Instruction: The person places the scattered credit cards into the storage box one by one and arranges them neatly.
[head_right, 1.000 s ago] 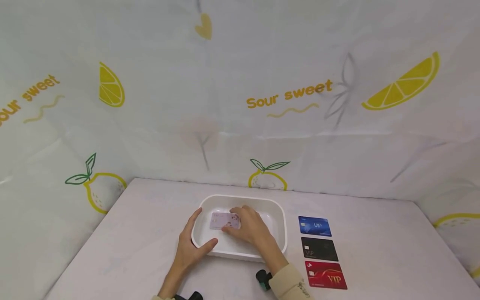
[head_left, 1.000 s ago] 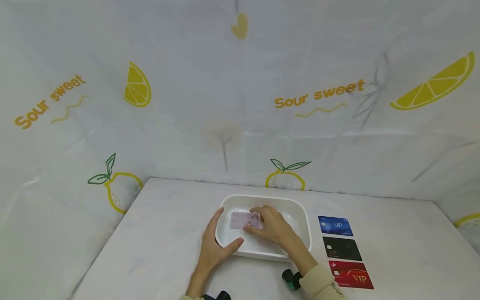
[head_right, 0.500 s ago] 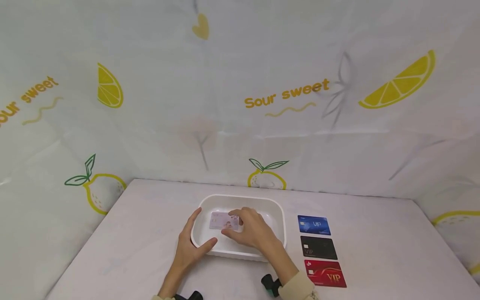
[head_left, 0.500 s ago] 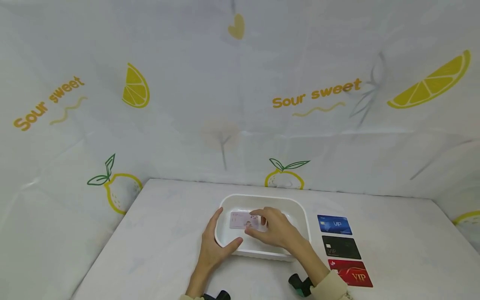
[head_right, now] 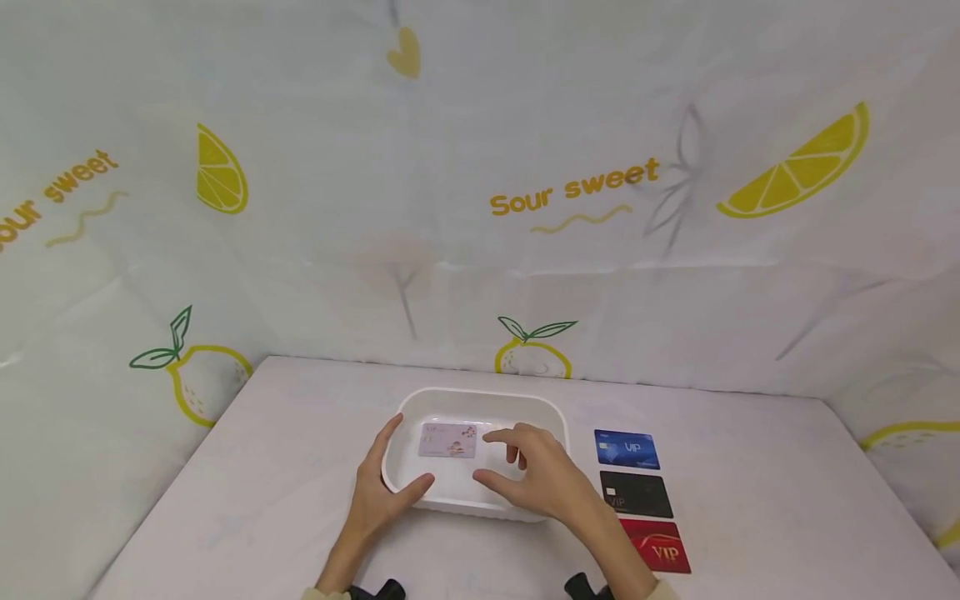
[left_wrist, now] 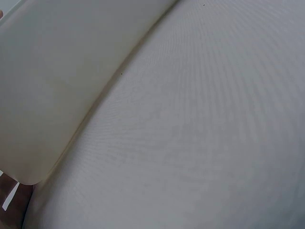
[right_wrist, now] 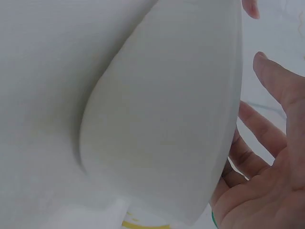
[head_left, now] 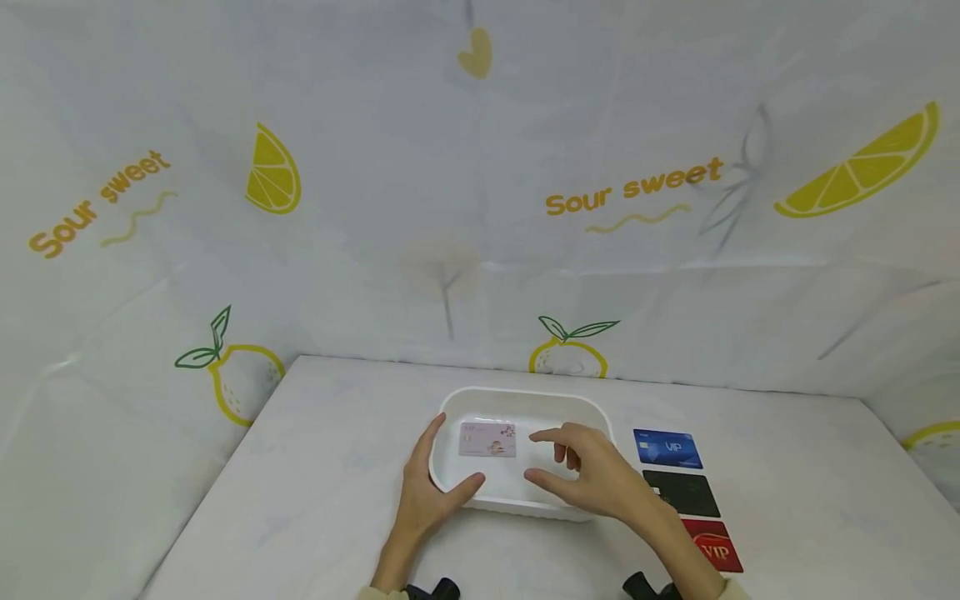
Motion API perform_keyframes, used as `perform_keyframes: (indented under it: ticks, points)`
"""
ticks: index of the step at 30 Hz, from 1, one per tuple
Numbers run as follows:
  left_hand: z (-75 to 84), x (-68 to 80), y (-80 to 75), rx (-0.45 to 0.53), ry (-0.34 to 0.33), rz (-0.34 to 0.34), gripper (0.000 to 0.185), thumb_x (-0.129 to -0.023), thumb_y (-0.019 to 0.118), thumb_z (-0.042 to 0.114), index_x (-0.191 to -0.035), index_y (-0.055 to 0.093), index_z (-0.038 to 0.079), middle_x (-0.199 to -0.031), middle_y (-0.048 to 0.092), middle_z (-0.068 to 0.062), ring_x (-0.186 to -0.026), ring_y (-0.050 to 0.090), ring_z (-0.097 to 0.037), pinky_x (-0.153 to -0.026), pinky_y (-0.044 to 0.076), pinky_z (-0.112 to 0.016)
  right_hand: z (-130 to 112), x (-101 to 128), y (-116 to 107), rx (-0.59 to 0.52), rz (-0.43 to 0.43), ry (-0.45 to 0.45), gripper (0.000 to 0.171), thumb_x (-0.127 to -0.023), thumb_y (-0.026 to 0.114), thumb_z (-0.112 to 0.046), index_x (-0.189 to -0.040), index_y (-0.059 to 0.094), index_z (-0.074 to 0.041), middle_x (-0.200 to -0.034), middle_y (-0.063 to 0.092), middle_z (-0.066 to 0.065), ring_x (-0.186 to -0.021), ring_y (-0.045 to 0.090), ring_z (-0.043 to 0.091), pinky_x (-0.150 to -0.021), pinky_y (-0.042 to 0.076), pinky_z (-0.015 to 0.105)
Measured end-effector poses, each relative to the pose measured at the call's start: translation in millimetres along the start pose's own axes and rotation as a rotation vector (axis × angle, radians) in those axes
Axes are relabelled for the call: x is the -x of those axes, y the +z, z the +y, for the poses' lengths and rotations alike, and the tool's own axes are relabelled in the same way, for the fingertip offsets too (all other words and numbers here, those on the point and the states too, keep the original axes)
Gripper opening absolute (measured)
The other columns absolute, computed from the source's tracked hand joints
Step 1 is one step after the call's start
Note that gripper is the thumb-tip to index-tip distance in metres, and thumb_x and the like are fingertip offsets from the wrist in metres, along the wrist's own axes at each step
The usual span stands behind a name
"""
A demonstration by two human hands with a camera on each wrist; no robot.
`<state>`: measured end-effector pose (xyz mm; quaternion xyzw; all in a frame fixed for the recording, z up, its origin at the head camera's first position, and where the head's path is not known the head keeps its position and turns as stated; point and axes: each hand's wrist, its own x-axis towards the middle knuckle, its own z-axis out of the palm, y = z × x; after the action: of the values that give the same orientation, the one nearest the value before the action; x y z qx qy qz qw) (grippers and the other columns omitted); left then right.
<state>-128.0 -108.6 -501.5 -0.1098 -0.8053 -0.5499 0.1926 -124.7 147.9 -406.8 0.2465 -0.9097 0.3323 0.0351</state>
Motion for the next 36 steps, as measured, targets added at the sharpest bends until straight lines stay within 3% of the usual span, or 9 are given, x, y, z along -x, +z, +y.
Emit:
perform_keyframes:
  ticks: [11,20,26,33,36]
  points:
    - [0.1,0.9,-0.1,-0.005,-0.01,0.014,0.098,-0.067,0.088,0.031,-0.152,0.047,0.008,-0.15,0.056,-0.019,-0.132,0.058,-0.039,-0.106,0.05,-0.043,7.0,23.8,-11.3,0.027,0.023,0.03,0.042,-0.084,0.083,-0.04,-0.116,0.076,-0.014,-0.078,0.055,-0.006,-0.071,0.044,0.002,-0.061,0.041,0.018]
    - [-0.6,1.4,0.2,0.013,-0.02,0.009,0.097,-0.067,0.087,0.03,-0.152,0.046,0.006,-0.15,0.056,-0.019,-0.13,0.059,-0.038,-0.104,0.05,-0.039,14.4,44.5,-20.8,0.037,0.141,-0.072,0.036,-0.08,0.087,-0.03,-0.112,0.076,-0.019,-0.079,0.051,-0.014,-0.07,0.042,-0.004,-0.06,0.039,0.018]
    - [0.1,1.5,0.4,0.01,-0.016,0.01,0.097,-0.067,0.087,0.03,-0.151,0.046,0.005,-0.15,0.056,-0.02,-0.132,0.058,-0.04,-0.107,0.049,-0.041,22.2,58.8,-27.6,0.042,0.132,-0.011,0.037,-0.078,0.088,-0.03,-0.111,0.077,-0.017,-0.077,0.052,-0.014,-0.068,0.044,-0.003,-0.058,0.042,0.019]
    - [1.4,0.7,0.6,0.005,-0.004,0.009,0.097,-0.067,0.087,0.03,-0.151,0.046,0.004,-0.15,0.056,-0.02,-0.133,0.057,-0.041,-0.108,0.049,-0.043,36.1,75.5,-29.9,0.009,0.182,-0.073,0.038,-0.076,0.09,-0.023,-0.11,0.076,-0.014,-0.079,0.053,-0.013,-0.065,0.045,-0.003,-0.053,0.041,0.018]
    - [2.0,0.7,0.4,0.002,-0.004,0.008,0.097,-0.067,0.087,0.03,-0.151,0.046,0.004,-0.15,0.055,-0.021,-0.134,0.056,-0.041,-0.109,0.048,-0.045,41.6,82.2,-31.4,-0.002,0.169,-0.048,0.038,-0.076,0.09,-0.024,-0.11,0.076,-0.015,-0.079,0.053,-0.012,-0.064,0.045,0.0,-0.052,0.04,0.018]
